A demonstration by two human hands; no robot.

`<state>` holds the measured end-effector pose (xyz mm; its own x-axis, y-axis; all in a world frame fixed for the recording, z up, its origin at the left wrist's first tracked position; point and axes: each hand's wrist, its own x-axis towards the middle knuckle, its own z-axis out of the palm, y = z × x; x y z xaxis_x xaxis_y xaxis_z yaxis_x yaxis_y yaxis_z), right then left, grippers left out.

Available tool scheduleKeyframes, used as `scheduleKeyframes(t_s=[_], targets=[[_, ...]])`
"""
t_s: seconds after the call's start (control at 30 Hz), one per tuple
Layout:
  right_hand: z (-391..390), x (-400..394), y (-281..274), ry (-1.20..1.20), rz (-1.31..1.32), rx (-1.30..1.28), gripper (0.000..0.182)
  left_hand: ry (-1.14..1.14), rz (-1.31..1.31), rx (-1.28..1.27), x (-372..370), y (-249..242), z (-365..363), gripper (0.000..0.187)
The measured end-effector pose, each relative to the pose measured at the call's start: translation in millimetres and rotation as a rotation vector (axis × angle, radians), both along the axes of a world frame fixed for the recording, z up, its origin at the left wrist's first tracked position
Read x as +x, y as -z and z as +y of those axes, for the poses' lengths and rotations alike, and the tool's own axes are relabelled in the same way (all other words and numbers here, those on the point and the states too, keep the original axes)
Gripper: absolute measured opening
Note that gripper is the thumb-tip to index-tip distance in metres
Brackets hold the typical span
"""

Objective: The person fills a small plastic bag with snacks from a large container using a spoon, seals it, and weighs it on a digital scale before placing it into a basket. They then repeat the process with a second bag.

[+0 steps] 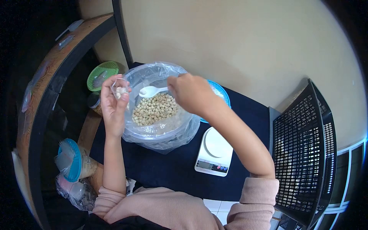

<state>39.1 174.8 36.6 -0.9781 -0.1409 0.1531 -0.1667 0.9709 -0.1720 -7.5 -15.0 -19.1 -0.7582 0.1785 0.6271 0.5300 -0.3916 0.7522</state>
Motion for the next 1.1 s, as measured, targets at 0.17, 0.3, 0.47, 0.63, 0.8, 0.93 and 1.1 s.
scheduleKeyframes(t_s=[0.17,0.3,0.47,0.63,0.8,0.93,1.1], targets=[[12.5,18.1,-44.7,0.03,0.136,0.022,0.02,-0.005,-0.045,-0.152,4.0,-3.7,0.3,0.039],[10.2,27.1,-79.2,0.019,0.226,0.12,0.019,-0.064,-0.068,-0.274,9.6,-10.1,4.7,0.04],[0.9,33.4,-94.0,-0.018,0.306,0.168,0.015,-0.113,-0.085,-0.344,11.2,-13.7,6.4,0.044],[-19.2,38.3,-90.9,-0.101,0.415,0.48,0.007,-0.134,-0.051,-0.376,9.4,-11.2,7.1,0.044],[-28.8,42.8,-91.4,-0.099,0.481,0.549,0.006,-0.129,-0.045,-0.359,9.6,-11.7,7.3,0.045],[-21.5,35.3,-78.9,0.03,0.47,0.556,0.007,-0.142,-0.049,-0.371,10.3,-12.1,6.2,0.045],[-21.7,13.8,-5.5,0.093,-0.009,0.271,0.018,-0.099,-0.05,-0.332,9.3,-10.1,5.7,0.047]])
